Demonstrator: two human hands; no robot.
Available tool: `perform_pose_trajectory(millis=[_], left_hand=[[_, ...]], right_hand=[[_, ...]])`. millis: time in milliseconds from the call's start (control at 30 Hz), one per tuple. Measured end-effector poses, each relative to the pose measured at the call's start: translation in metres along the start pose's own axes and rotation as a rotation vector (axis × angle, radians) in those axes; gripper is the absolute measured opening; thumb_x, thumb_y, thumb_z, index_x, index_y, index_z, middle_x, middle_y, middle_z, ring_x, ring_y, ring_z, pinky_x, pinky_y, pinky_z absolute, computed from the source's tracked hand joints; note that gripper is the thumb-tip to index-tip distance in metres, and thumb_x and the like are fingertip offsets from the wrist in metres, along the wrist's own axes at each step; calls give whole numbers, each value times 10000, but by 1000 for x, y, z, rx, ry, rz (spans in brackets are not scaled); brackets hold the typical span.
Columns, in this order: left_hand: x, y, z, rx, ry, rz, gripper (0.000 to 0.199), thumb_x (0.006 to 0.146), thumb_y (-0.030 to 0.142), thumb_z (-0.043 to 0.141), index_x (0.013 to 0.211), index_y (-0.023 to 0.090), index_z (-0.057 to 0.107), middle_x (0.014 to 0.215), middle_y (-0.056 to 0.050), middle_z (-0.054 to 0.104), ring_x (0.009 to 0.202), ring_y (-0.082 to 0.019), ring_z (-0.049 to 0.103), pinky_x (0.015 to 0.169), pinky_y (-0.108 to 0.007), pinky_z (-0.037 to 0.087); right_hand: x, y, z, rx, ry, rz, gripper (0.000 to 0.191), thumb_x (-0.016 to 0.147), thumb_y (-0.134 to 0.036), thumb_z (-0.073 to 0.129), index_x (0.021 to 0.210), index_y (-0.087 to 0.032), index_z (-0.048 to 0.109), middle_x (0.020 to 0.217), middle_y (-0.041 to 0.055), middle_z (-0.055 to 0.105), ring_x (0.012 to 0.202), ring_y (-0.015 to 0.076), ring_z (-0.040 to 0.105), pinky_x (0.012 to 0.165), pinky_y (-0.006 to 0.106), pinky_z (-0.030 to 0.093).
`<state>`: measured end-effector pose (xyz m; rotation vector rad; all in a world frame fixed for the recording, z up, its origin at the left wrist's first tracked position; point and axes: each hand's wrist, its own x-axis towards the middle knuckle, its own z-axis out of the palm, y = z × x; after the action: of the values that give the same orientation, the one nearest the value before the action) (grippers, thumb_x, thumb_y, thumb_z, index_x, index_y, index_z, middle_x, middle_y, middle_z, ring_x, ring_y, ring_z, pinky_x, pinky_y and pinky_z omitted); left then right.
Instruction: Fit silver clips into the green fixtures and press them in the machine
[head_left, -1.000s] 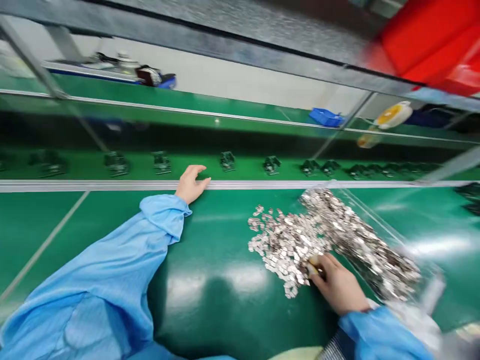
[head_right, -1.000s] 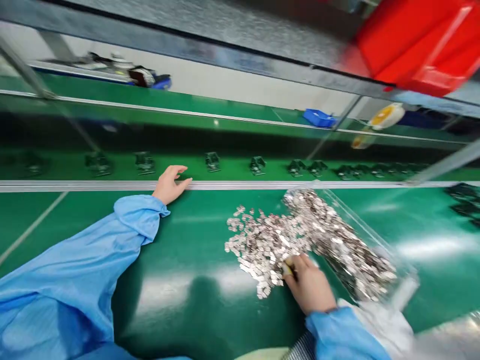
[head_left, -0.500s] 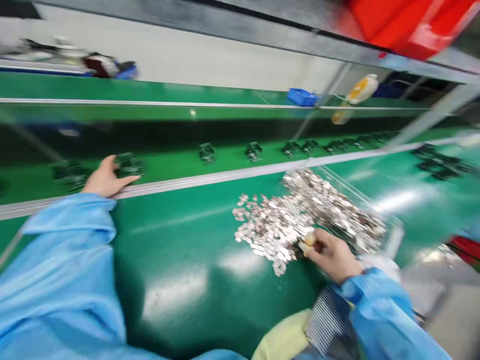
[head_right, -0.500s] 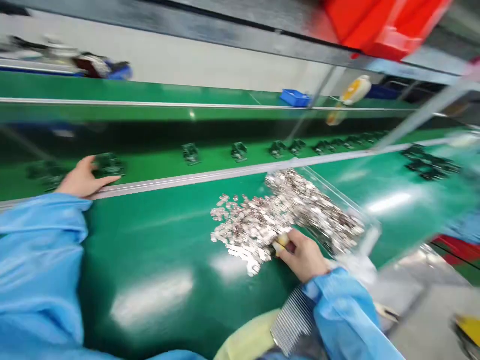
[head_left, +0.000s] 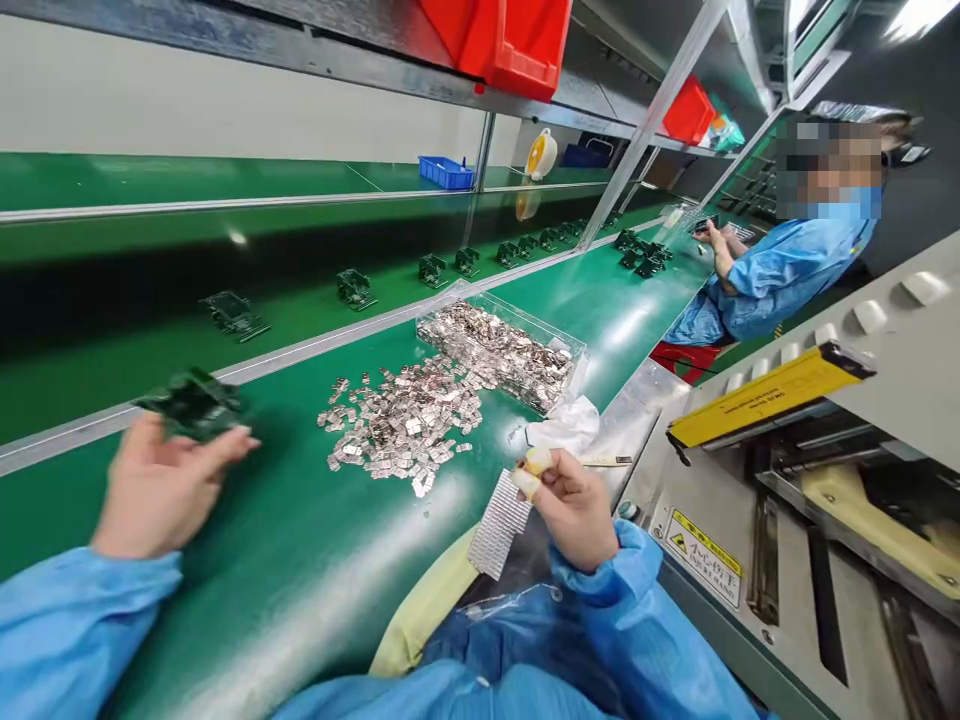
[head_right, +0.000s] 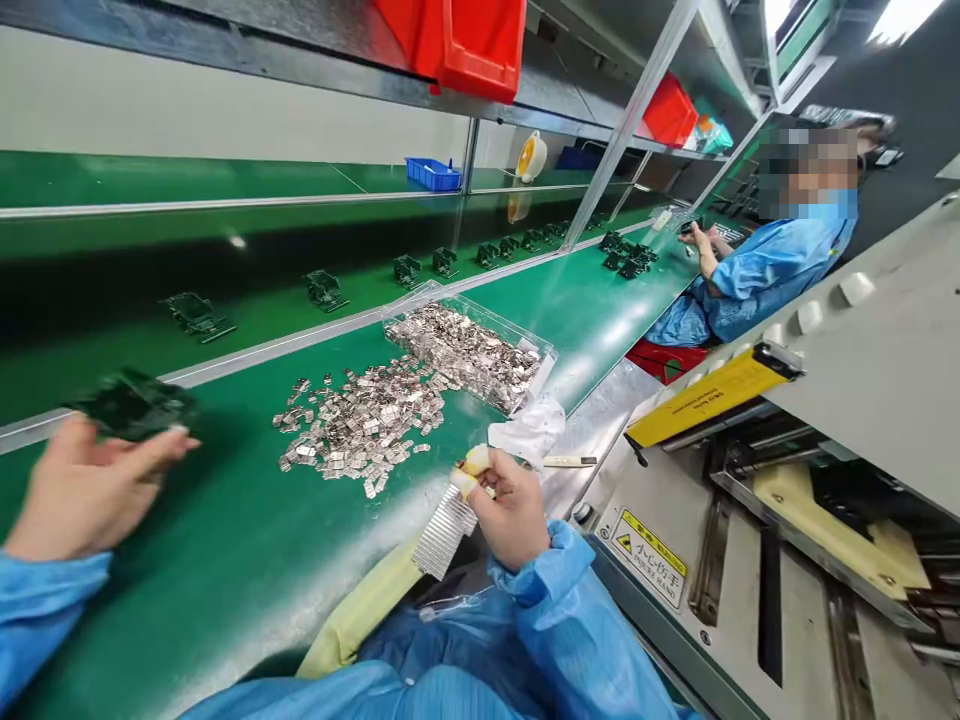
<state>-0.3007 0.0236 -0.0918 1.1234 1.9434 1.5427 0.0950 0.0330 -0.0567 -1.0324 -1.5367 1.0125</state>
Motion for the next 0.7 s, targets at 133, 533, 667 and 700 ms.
perform_pose_trajectory(millis=[133, 533, 667, 700], left_hand=[[-92, 50, 78, -433, -387, -259, 429, 547, 335, 872, 822, 295, 545, 715, 61, 661, 562, -157, 669, 553, -286, 604], [-188, 77, 163, -783, -909, -242, 559, 756, 211, 777, 1217, 315, 479, 1017, -15, 672, 801, -133, 709, 791, -270, 585], [-191, 73, 159, -725, -914, -185, 501, 772, 223, 761, 1198, 340, 524, 962, -4, 662, 798, -128, 685, 754, -234, 566], [-191, 72, 159, -723, -918, -174, 491, 776, 230, 758, 1194, 349, 530, 967, -3, 660, 808, -128, 680, 762, -233, 563]], right_hand=[[-26, 3, -4, 173, 136, 127, 177, 734, -316, 771, 796, -194, 658, 660, -2, 654, 519, 132, 592, 487, 250, 541], [-73, -1, -26, 137, 285, 120, 98, 742, -195, 710, 833, -214, 743, 772, 24, 682, 712, 166, 636, 644, 268, 545], [-74, 1, -7, 160, 360, 232, 172, 688, -197, 723, 841, -204, 644, 718, 4, 684, 624, 147, 622, 571, 239, 508], [-73, 2, -2, 135, 356, 245, 183, 683, -193, 712, 845, -204, 626, 713, 3, 686, 618, 145, 620, 566, 236, 499]])
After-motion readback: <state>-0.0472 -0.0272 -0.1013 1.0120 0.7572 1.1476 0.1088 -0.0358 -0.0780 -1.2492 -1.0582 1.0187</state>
